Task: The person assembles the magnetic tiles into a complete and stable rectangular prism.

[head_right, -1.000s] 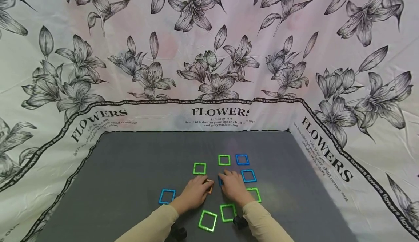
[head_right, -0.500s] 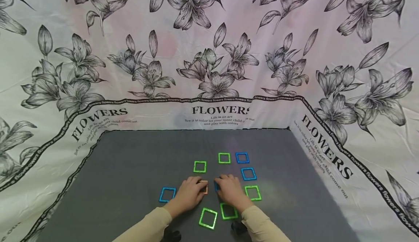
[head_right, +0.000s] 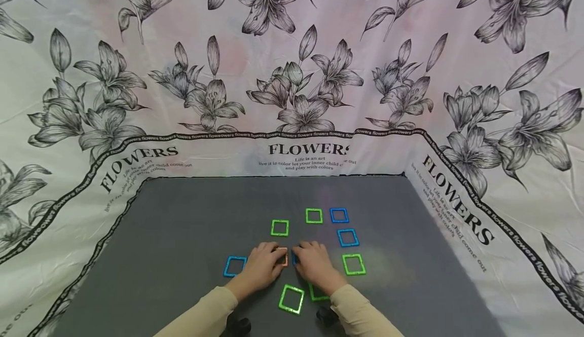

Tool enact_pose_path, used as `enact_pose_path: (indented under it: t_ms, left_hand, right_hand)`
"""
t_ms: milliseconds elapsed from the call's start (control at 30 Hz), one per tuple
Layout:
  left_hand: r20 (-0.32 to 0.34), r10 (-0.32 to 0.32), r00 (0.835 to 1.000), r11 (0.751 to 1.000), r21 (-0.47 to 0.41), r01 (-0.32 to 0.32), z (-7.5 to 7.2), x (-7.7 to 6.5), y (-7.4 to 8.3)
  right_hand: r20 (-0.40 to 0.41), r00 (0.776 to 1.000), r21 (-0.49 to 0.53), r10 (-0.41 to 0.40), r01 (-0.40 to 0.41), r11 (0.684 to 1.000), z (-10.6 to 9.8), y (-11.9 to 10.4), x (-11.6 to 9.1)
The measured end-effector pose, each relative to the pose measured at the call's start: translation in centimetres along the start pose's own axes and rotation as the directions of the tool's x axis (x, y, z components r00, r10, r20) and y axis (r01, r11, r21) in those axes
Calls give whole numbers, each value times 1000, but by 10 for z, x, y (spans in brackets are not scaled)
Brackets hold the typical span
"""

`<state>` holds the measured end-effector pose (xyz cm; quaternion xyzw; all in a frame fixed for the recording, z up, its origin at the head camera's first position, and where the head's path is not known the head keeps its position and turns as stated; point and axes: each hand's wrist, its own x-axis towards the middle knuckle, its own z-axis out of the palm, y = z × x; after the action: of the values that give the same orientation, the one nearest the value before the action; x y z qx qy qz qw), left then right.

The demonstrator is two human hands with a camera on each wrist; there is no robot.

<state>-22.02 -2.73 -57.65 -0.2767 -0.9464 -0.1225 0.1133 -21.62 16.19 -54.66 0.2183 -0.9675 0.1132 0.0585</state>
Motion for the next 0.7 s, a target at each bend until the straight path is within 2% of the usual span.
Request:
enact_pose_path:
  t_ms: [267,700]
  left_hand:
    - [-37,18,999,1000,1,-18,-1,-2,-2]
    - [-44,13,999,1000,-15,-13,3,-3,-4]
  right_hand:
    - [-4,1000,-14,-12,12,1000,0,-6,2]
    - [-29,999,7,-38,38,999,6,-5,4]
